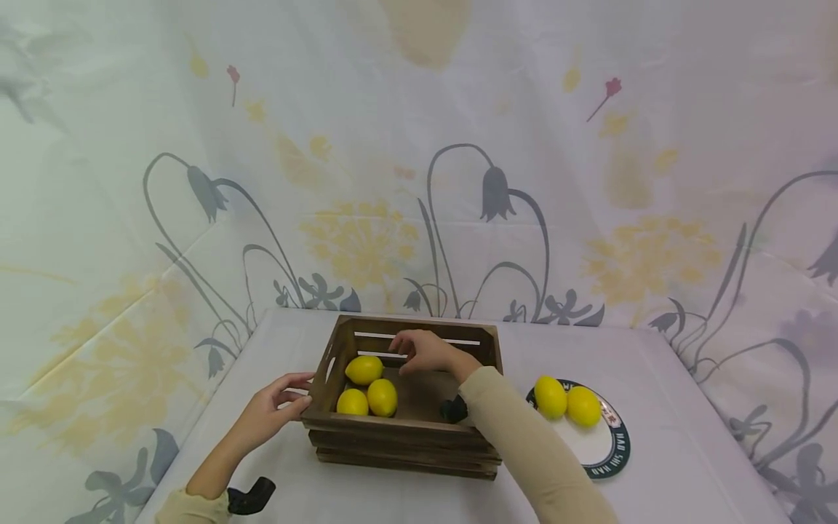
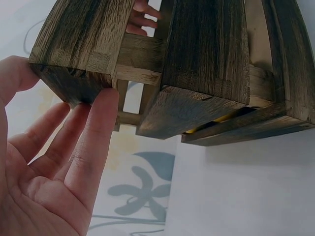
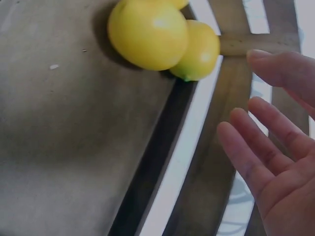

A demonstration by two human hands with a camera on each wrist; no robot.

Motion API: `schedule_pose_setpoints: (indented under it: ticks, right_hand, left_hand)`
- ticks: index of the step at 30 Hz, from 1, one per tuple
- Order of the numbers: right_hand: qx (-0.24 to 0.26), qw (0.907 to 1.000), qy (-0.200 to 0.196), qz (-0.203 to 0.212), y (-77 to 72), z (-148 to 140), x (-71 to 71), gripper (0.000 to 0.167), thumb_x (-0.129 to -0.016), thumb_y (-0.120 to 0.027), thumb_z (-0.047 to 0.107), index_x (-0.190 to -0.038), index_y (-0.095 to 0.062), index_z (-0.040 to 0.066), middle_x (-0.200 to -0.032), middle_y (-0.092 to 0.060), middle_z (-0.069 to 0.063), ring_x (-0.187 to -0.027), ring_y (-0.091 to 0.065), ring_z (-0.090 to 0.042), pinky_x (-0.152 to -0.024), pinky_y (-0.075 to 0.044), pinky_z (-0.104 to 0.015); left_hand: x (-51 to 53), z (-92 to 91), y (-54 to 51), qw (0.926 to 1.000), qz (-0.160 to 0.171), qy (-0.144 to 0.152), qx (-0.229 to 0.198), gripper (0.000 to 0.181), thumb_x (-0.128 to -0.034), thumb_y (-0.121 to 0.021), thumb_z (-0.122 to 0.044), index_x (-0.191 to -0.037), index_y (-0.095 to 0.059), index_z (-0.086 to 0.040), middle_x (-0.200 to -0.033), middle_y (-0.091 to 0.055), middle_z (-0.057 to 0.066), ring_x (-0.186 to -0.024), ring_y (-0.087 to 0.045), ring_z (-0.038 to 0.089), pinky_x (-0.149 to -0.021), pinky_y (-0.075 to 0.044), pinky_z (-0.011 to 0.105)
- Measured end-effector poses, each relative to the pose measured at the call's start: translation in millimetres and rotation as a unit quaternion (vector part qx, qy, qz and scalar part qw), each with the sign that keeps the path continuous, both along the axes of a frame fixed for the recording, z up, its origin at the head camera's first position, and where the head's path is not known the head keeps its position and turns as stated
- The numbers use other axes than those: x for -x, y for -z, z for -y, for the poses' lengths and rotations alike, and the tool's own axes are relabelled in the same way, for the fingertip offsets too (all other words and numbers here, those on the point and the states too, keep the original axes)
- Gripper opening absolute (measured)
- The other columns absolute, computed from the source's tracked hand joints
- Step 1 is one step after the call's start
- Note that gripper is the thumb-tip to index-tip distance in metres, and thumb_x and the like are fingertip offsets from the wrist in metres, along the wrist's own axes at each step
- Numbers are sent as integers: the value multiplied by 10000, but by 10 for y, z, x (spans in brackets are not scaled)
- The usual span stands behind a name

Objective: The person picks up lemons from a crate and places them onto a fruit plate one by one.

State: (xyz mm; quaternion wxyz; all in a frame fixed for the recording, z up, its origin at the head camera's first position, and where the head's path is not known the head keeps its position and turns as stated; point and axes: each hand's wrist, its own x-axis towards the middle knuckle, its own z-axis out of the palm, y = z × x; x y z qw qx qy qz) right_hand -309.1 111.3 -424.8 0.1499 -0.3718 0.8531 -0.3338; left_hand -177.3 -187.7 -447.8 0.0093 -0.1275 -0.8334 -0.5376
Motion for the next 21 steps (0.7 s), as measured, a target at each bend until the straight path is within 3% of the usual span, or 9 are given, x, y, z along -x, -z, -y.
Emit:
schedule_pose_setpoints:
  ticks: [7, 13, 21]
  right_hand:
    - [-573, 9970, -433, 272, 123, 91, 17, 341, -761, -740, 5, -1069, -596, 37, -1065, -576, -198, -949, -565, -353, -778, -501, -328]
    - [-1007, 9929, -488, 395, 168, 211, 18, 395, -775, -738, 32, -1142, -594, 40, -1113, -563, -151, -1006, -548, -298, -823, -486, -357]
    - [-1526, 9827, -775, 711, 183, 354, 2, 405, -787, -723, 27, -1164, -585, 79, -1101, -570, -52, -984, -563, -218, -812, -483, -287]
  left_hand:
    - [-2, 4, 1, 10000, -36, 83, -38, 408, -892, -637, -185, -1251, -538, -19, -1104, -591, 170, -942, -605, 297, -657, -537, 246]
    - [-20, 6, -8, 10000, -38, 15, -6, 404, -890, -638, -180, -1247, -539, -20, -1093, -593, 162, -934, -605, 296, -649, -539, 249]
    - [-9, 13, 0, 9999, -61, 74, -42, 407, -892, -638, -183, -1250, -536, -18, -1104, -589, 174, -949, -598, 310, -651, -538, 248]
